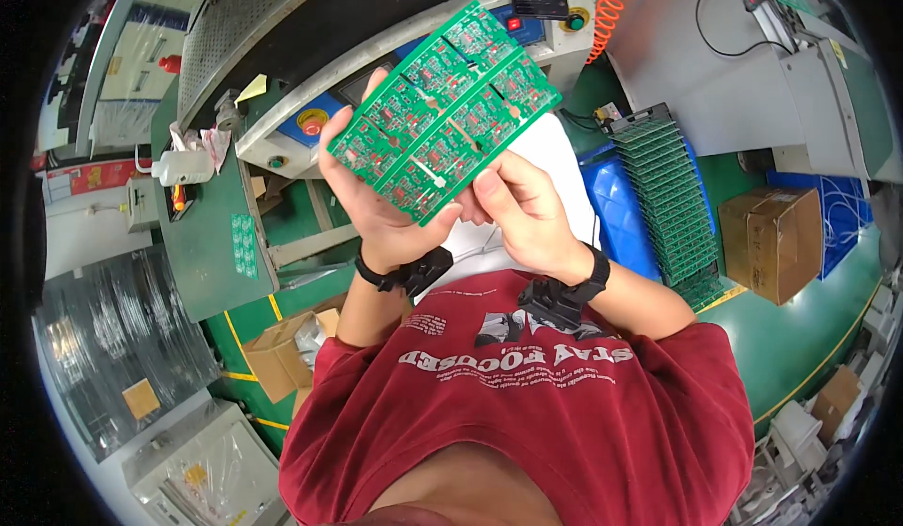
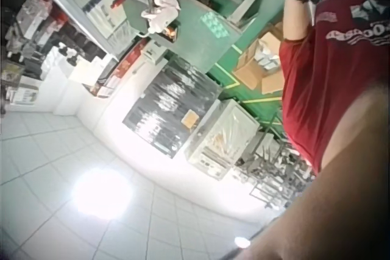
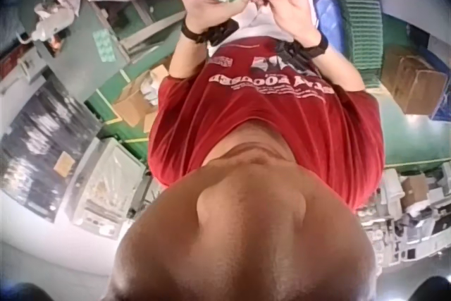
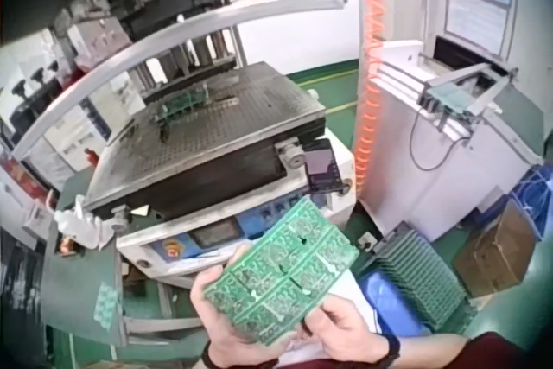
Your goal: Inspecting and testing printed circuit boards using a desktop testing machine.
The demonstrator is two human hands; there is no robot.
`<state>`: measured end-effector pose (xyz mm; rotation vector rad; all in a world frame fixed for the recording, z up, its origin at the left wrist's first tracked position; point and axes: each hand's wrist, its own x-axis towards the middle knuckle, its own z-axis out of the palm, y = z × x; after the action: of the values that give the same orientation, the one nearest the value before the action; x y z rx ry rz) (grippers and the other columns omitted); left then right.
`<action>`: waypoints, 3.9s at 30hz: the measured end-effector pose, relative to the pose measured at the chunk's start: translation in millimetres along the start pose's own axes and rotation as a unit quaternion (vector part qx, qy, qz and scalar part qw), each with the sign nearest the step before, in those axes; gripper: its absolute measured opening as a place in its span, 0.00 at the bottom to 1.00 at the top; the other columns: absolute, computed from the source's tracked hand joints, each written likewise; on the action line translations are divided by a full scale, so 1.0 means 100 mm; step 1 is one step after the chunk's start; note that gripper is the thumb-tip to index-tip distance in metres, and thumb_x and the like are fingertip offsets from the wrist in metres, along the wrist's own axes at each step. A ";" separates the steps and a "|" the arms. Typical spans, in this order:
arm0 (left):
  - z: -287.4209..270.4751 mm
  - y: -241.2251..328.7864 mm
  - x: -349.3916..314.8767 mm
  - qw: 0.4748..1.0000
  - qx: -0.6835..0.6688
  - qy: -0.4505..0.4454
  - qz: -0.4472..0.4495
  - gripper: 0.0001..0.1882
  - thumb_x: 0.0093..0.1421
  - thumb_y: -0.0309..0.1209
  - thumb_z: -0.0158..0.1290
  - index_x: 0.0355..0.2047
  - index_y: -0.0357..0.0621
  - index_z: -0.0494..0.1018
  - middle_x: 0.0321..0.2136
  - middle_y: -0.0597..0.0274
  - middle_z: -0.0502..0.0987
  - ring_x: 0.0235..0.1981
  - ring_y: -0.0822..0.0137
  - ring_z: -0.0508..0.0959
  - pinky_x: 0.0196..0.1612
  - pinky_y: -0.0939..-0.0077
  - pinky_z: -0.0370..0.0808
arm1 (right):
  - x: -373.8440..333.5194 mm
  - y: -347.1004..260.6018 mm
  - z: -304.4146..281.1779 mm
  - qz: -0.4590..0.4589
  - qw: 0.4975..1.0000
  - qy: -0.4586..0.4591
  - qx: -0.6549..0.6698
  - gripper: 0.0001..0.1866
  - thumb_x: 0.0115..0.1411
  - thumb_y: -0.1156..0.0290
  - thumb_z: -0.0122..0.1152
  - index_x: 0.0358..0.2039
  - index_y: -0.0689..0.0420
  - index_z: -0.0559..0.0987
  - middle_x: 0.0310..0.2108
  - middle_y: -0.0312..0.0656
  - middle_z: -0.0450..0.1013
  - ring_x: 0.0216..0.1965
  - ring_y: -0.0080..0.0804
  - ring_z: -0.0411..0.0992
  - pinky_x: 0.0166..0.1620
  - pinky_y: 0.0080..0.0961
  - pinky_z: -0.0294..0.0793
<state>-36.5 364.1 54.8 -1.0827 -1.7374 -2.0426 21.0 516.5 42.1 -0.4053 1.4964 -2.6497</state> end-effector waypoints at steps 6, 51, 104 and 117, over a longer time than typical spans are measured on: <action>0.42 -0.28 -0.10 0.997 -0.022 0.060 -0.049 0.56 0.42 0.25 0.69 0.63 0.45 0.40 0.65 0.40 0.49 0.63 0.53 0.60 0.62 0.58 0.64 | -0.16 0.05 -0.13 0.014 0.987 0.136 0.078 0.10 0.70 0.61 0.46 0.37 0.53 0.70 0.29 0.28 0.66 0.26 0.13 0.59 0.29 0.14 0.59; 0.93 -0.75 -0.67 0.884 -0.005 -0.350 -0.310 0.21 0.62 0.24 0.53 0.56 0.36 0.65 0.50 0.55 0.72 0.51 0.65 0.73 0.52 0.74 0.70 | -3.34 -0.08 -2.71 0.304 0.680 0.494 -0.448 0.13 0.55 0.64 0.53 0.23 0.61 0.77 0.23 0.42 0.77 0.26 0.35 0.74 0.32 0.30 0.72; -1.34 -0.81 -1.35 0.818 0.381 -0.384 -0.196 0.16 0.53 0.28 0.59 0.43 0.42 0.74 0.42 0.58 0.72 0.46 0.55 0.72 0.51 0.63 0.68 | 0.80 1.33 -1.60 0.157 0.901 -0.167 -0.367 0.11 0.62 0.62 0.59 0.32 0.57 0.73 0.21 0.35 0.68 0.22 0.27 0.65 0.27 0.25 0.66; -1.79 -1.46 -1.20 0.738 0.265 -0.611 -0.105 0.41 0.50 0.51 0.59 0.61 0.45 0.63 0.58 0.55 0.68 0.61 0.59 0.65 0.65 0.62 0.57 | 0.89 1.24 -2.04 -0.036 0.771 -0.365 -0.520 0.07 0.60 0.65 0.56 0.34 0.54 0.75 0.33 0.39 0.70 0.42 0.38 0.69 0.45 0.35 0.68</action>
<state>-109.7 203.3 -136.5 -2.2823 -2.7859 -0.5467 -127.0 604.6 -146.5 -1.3339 2.3744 -1.0759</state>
